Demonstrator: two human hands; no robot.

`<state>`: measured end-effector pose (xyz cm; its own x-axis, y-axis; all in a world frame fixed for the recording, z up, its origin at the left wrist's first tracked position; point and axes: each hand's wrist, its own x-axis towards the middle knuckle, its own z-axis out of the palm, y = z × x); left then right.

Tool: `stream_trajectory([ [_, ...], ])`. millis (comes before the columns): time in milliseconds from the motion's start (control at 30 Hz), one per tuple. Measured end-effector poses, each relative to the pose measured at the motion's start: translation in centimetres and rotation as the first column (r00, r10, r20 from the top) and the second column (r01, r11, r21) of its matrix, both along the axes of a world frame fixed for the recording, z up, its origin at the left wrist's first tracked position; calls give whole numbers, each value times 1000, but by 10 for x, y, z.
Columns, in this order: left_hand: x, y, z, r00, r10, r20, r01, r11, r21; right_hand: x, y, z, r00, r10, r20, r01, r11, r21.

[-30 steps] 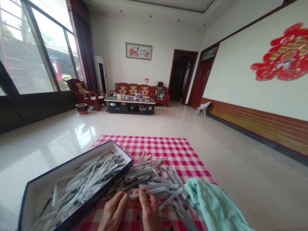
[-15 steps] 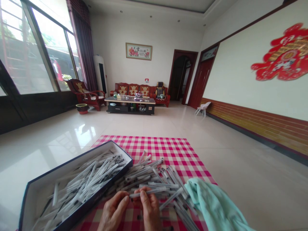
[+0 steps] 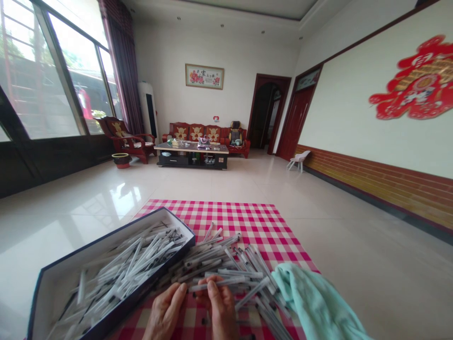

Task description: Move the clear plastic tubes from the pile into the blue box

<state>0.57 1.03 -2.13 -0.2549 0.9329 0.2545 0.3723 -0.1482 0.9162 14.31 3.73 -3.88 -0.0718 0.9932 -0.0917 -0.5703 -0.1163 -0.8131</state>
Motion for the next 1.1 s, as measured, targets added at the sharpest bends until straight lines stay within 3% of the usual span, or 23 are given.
stream_trajectory([
  [133, -4, -1, 7, 997, -11, -71, 14, 999, 46, 0, 3, 6, 987, -31, -155, 19, 997, -78],
  [267, -8, -2, 11, 988, -9, -157, 24, 995, 94, 0, 4, 8, 976, -56, -211, 31, 992, -120],
  [367, -19, -1, 16, 951, 117, -285, -56, 975, 214, 0, 3, 8, 980, -61, -187, 38, 992, -123],
  [500, -46, 2, 28, 780, 424, -461, -287, 896, 337, 0, 2, 7, 987, -49, -154, 29, 991, -129],
  [567, -62, 3, 33, 682, 504, -530, -378, 863, 334, -1, 3, 6, 988, -38, -152, 19, 992, -124],
  [700, -82, 3, 38, 568, 513, -643, -459, 846, 270, -1, 3, 5, 989, -21, -149, 4, 993, -116],
  [800, -82, 3, 38, 515, 497, -698, -468, 846, 258, -1, 3, 6, 991, -25, -133, 10, 994, -109],
  [867, -74, 3, 39, 532, 493, -688, -413, 861, 298, -1, 2, 7, 992, -28, -121, 14, 993, -114],
  [933, -61, 3, 37, 614, 441, -655, -294, 898, 328, -1, 2, 7, 994, -26, -108, 13, 993, -115],
  [1000, -45, 3, 33, 707, 324, -629, -143, 936, 321, 0, 1, 9, 995, -14, -104, 3, 994, -106],
  [1100, -22, 0, 26, 780, 156, -606, 31, 958, 286, 0, -1, 12, 993, 34, -111, -41, 997, -67],
])
